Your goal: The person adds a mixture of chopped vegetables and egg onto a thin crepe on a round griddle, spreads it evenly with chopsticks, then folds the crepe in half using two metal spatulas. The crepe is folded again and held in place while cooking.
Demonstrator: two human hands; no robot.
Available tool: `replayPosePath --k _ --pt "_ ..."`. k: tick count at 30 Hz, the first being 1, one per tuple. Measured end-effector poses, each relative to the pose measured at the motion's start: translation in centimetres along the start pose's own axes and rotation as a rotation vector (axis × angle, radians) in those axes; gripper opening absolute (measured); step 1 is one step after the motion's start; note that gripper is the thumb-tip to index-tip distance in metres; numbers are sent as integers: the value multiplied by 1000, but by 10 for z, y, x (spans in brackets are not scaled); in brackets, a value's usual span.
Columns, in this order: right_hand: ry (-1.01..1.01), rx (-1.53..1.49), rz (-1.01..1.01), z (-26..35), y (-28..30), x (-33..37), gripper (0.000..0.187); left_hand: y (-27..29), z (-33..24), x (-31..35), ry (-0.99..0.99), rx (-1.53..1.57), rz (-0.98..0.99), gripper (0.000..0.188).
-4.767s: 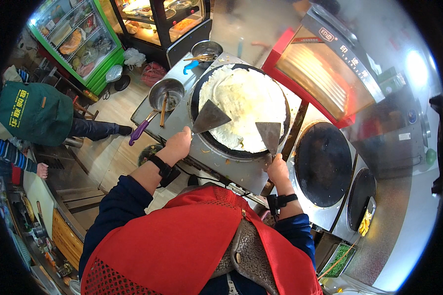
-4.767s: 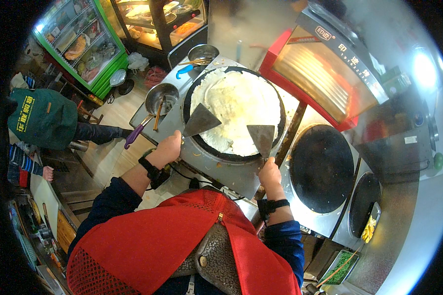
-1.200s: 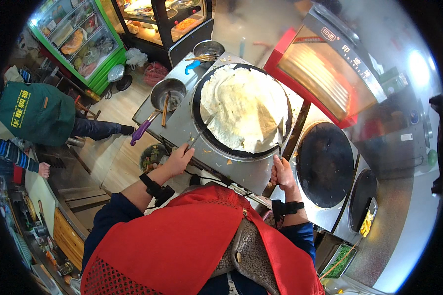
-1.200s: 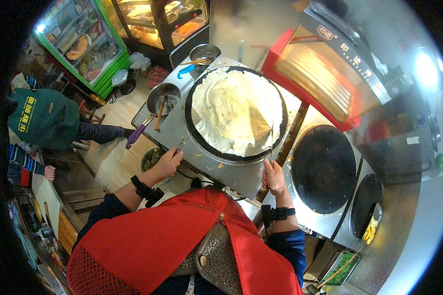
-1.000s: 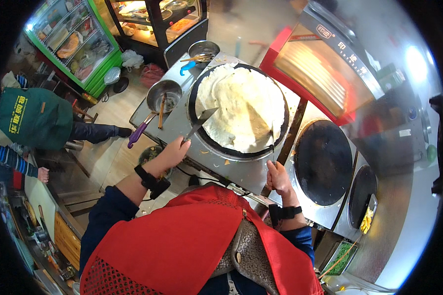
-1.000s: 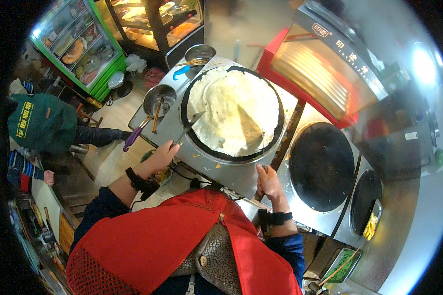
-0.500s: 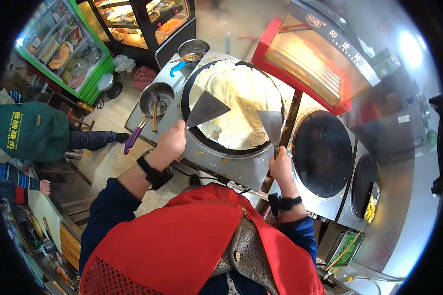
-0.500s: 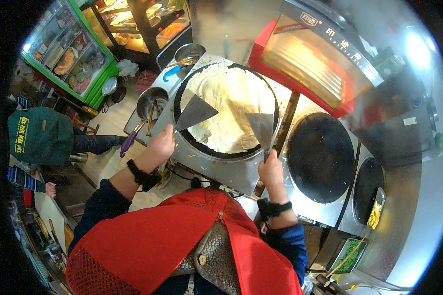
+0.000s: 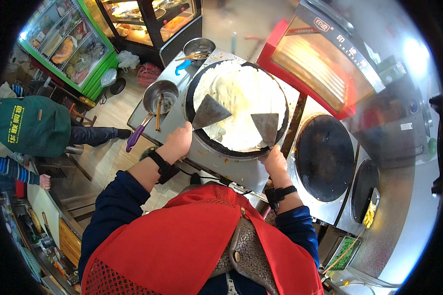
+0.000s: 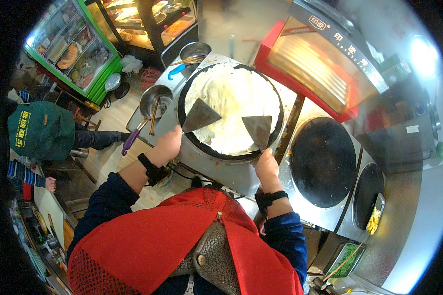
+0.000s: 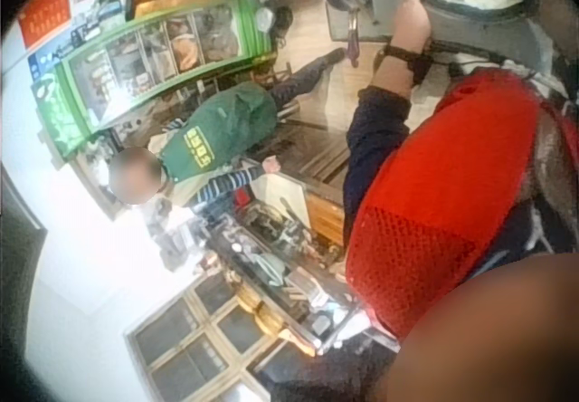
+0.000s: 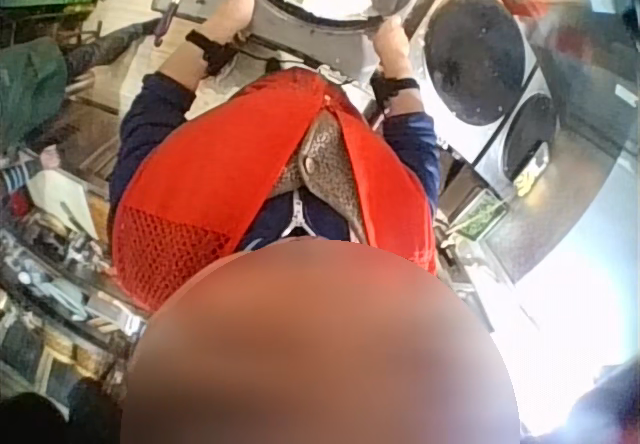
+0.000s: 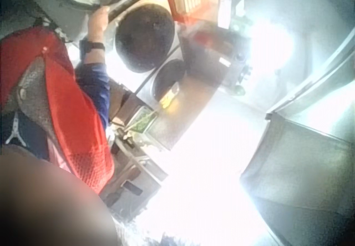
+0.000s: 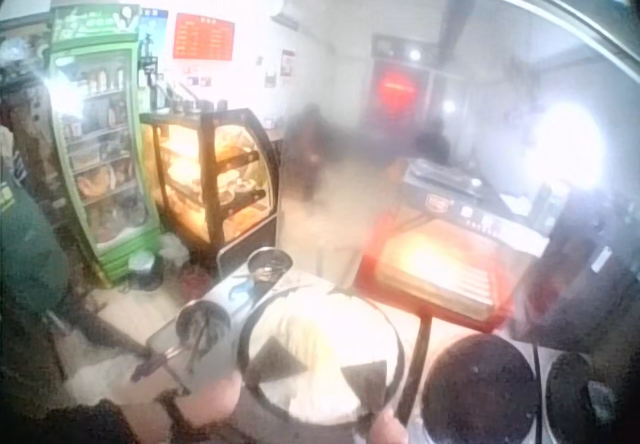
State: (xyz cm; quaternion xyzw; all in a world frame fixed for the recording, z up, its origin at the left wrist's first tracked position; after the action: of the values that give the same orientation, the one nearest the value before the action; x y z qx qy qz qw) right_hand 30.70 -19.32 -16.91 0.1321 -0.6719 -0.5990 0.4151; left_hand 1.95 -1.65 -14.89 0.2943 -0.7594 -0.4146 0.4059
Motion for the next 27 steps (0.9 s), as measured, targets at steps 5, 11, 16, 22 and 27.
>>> replayPosePath --k 5,11,16,22,27 --pt "-7 33 14 -3 -9 -5 28 -2 0 -1 22 -10 1 17" --pt "-2 -19 -28 -7 -14 -12 59 7 -6 9 -117 2 -97 15" --pt "-18 -45 -42 -12 -20 -15 58 -9 -20 48 -195 -31 -102 14" --pt "5 -47 -41 -9 -17 -15 55 -24 -17 50 -144 10 -6 16" --pt "15 -31 -32 -7 -7 -1 41 -27 -16 49 -136 -13 -13 17"
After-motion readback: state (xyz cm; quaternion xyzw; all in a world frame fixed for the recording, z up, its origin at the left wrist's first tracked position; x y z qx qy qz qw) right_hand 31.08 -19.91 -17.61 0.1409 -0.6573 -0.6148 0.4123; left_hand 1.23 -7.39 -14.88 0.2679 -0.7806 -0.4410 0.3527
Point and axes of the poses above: each hand's wrist, its own x-axis away from the middle knuckle, its own y-axis out of the back of the hand, z = x × y, the point moved 6 cm from there along -x, towards the middle knuckle, and after that the axes turned 5 degrees about x, right-handed, at the moved point
